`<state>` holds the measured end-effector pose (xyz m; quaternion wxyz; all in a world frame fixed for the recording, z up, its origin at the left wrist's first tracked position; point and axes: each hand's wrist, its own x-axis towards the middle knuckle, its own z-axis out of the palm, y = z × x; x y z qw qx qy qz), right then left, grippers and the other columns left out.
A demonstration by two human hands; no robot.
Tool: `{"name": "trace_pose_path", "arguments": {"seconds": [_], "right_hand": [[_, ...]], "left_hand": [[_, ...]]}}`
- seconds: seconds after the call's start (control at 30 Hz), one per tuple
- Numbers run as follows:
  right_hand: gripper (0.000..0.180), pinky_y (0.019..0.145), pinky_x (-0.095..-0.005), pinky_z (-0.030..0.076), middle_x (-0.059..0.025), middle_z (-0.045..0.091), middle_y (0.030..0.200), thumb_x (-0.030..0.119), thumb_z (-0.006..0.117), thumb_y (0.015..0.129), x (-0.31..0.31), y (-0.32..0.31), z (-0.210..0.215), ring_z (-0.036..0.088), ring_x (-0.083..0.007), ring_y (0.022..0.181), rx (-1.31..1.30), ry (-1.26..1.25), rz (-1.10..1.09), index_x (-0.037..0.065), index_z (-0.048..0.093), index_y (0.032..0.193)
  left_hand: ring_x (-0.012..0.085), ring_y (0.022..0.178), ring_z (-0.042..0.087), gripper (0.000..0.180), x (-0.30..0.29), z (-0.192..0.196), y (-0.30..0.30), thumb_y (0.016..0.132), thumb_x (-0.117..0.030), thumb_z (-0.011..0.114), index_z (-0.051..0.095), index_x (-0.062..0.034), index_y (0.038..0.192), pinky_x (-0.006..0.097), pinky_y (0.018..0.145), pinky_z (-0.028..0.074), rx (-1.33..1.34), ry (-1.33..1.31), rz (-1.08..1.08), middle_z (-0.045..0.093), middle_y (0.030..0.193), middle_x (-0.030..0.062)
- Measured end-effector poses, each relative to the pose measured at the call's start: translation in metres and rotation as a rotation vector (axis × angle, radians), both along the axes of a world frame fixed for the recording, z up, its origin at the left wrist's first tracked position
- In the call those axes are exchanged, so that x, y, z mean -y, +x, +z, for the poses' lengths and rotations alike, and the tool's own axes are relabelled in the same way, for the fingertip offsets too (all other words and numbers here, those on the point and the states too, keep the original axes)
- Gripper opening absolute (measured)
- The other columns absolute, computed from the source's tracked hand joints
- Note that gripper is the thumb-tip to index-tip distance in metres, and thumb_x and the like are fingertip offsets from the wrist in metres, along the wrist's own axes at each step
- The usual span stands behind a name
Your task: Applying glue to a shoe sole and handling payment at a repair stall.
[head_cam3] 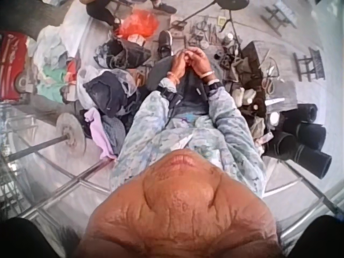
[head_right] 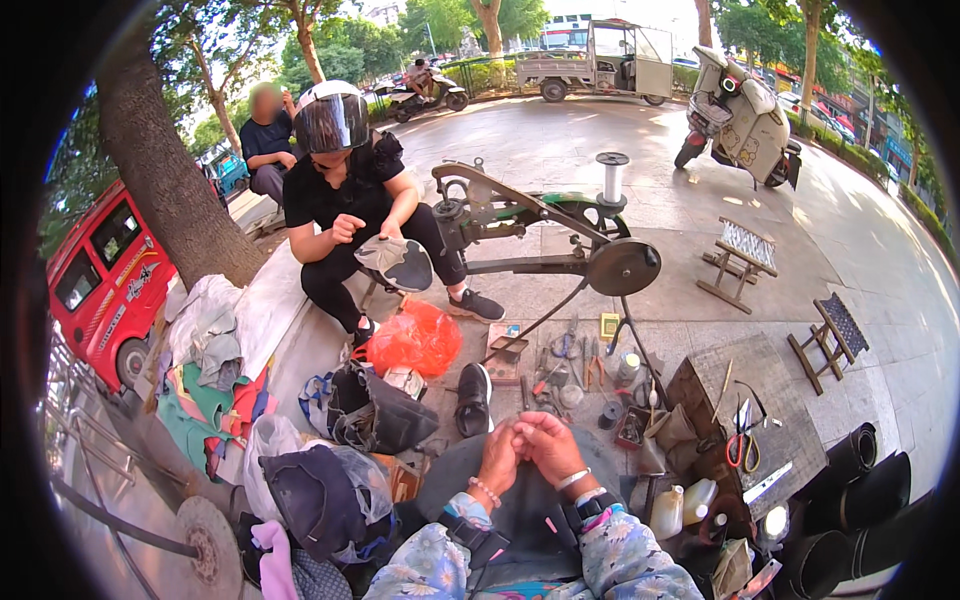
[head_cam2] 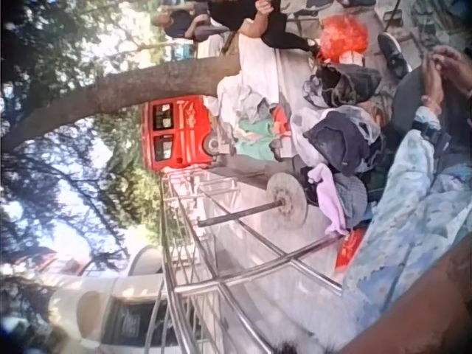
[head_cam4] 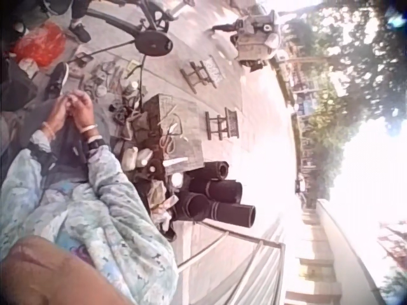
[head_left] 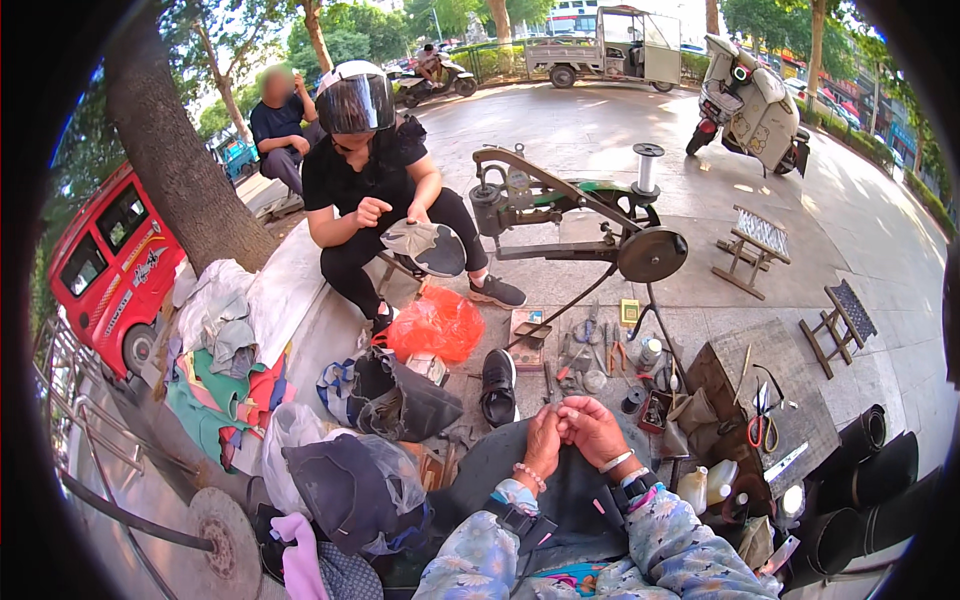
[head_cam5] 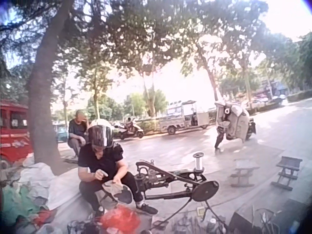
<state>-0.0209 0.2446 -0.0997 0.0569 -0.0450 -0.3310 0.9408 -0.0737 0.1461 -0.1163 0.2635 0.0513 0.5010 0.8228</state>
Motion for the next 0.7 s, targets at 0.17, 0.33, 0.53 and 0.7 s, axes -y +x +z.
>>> {"name": "trace_pose_path", "arguments": {"seconds": [0.17,0.33,0.53,0.7], "right_hand": [[0.019,0.064,-0.0283,0.049,-0.0071,0.063,0.089,0.005,0.055,0.085,-0.0008,-0.0005,0.001,0.062,-0.016,0.074,0.02,-0.008,0.001,0.004,0.054,0.103],[0.018,0.066,-0.0299,0.049,-0.0074,0.061,0.09,0.005,0.055,0.085,-0.0016,0.0008,0.0018,0.061,-0.0164,0.075,0.032,-0.015,0.005,0.004,0.053,0.103],[0.017,0.069,-0.0307,0.048,-0.0061,0.061,0.092,0.006,0.054,0.085,-0.0006,0.0002,0.0031,0.06,-0.015,0.075,0.028,-0.024,0.018,0.004,0.054,0.102],[0.017,0.069,-0.0312,0.048,-0.0061,0.061,0.092,0.006,0.054,0.086,-0.0024,-0.0001,0.0039,0.06,-0.0151,0.076,0.026,-0.02,0.022,0.004,0.054,0.102]], "left_hand": [[0.0022,0.053,0.042,0.022,-0.0016,-0.0001,0.0003,0.092,-0.028,0.043,0.054,-0.0114,0.083,0.018,0.047,0.034,-0.006,0.01,0.011,0.046,0.062,-0.0069],[0.0025,0.054,0.044,0.023,-0.0001,0.0059,0.0028,0.092,-0.031,0.044,0.054,-0.0114,0.083,0.017,0.047,0.035,-0.009,0.003,-0.008,0.048,0.063,-0.0063],[0.0034,0.055,0.044,0.023,0.0006,0.0052,0.002,0.091,-0.031,0.045,0.055,-0.0106,0.085,0.018,0.048,0.035,-0.014,0.001,0.006,0.049,0.065,-0.0055],[0.0034,0.055,0.044,0.023,-0.0004,0.0043,-0.0001,0.091,-0.03,0.044,0.055,-0.0106,0.084,0.018,0.048,0.035,-0.029,-0.015,-0.004,0.048,0.065,-0.0055]]}}
